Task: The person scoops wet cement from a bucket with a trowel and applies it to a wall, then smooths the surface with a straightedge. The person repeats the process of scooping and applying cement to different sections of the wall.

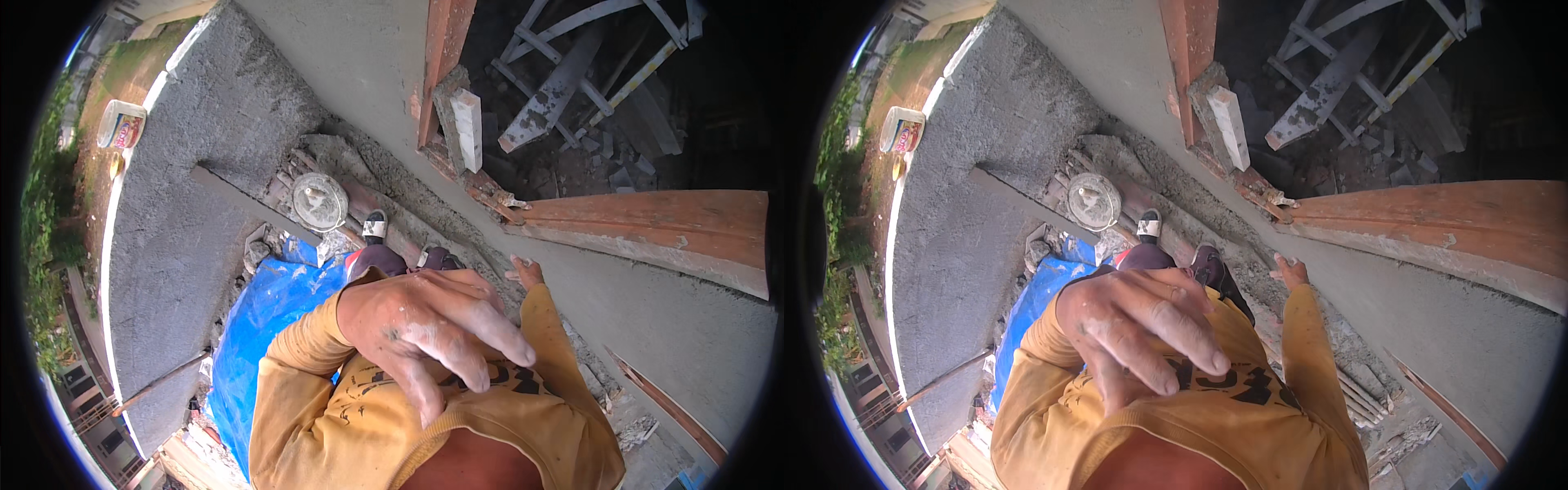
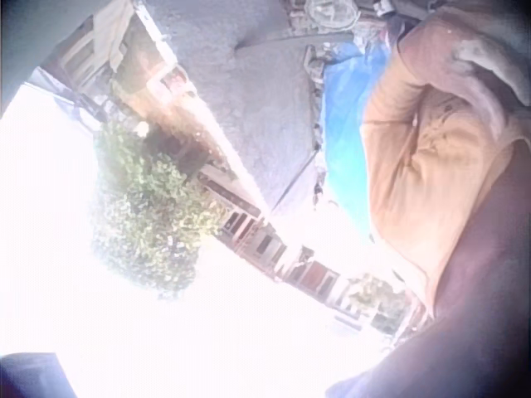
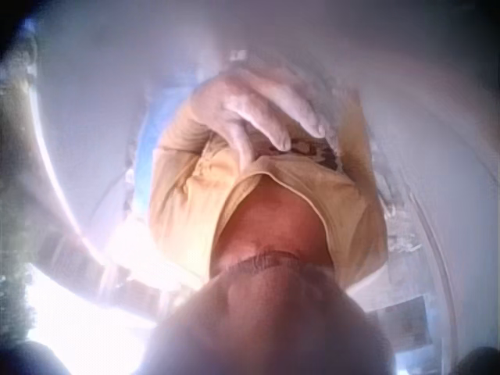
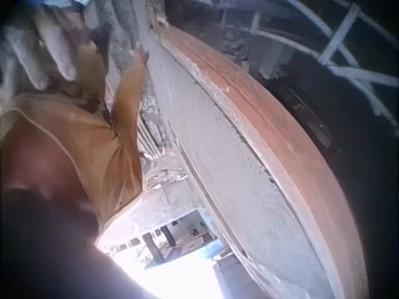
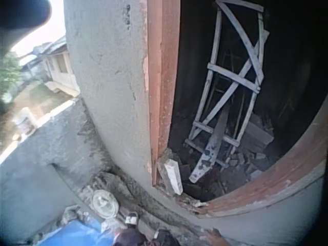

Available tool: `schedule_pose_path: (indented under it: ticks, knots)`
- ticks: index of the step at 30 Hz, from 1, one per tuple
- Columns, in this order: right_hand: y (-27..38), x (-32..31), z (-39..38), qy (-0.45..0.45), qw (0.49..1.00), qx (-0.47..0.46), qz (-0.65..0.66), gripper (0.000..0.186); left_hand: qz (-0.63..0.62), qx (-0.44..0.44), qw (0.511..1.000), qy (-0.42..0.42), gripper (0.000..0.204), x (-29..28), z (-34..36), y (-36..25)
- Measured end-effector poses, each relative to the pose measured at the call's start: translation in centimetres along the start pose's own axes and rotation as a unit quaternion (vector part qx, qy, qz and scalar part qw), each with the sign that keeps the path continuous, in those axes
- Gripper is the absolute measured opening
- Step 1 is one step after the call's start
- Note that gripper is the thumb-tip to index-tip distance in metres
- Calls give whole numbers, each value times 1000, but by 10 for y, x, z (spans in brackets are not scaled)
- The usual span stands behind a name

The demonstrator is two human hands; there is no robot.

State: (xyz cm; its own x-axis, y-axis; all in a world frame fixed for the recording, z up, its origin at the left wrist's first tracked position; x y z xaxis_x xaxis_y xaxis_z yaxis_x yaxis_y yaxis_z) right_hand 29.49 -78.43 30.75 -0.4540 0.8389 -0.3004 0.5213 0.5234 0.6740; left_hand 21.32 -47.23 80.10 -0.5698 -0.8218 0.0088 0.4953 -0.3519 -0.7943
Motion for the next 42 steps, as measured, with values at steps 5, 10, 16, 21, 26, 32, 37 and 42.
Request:
schedule_pose_path:
  ticks: [5,10,16,21,26,32,37,42]
  knots:
    - [20,5,-19,55,979,-73,-182,54,-20,-455,791,-409,46,-64,-184,116]
    - [-17,5,14,72,980,33,-183,38,29,-504,610,-611,53,-61,-341,193]
    - [154,83,17,151,955,-235,-96,63,-86,-441,619,-644,58,-80,-341,251]
    - [423,219,-170,196,749,-624,-109,69,-270,-380,649,-602,76,-106,-222,217]
    - [432,280,-131,132,703,-638,-285,69,-376,-161,697,-589,90,-179,-181,141]
    - [159,157,93,123,925,-134,-335,71,-90,-149,709,-684,77,-290,-282,28]
    - [127,153,58,55,960,4,-275,61,-108,-193,565,-795,75,-331,-389,41]
    - [148,188,58,39,973,-4,-227,52,-129,-284,588,-747,58,-340,-372,94]
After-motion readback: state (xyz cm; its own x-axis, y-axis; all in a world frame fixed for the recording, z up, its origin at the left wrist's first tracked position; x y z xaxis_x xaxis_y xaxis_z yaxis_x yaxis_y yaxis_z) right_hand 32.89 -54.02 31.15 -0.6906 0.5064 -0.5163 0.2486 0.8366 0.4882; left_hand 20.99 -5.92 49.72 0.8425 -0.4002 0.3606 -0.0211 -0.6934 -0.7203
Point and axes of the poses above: each hand's wrist, its own z-axis towards the middle knuckle, its own x-axis out of the palm, y = z × x, the point moved 10 cm from there along z, towards the middle knuckle, and after that the axes turned 11 degrees about -x, right-handed, at the moved point
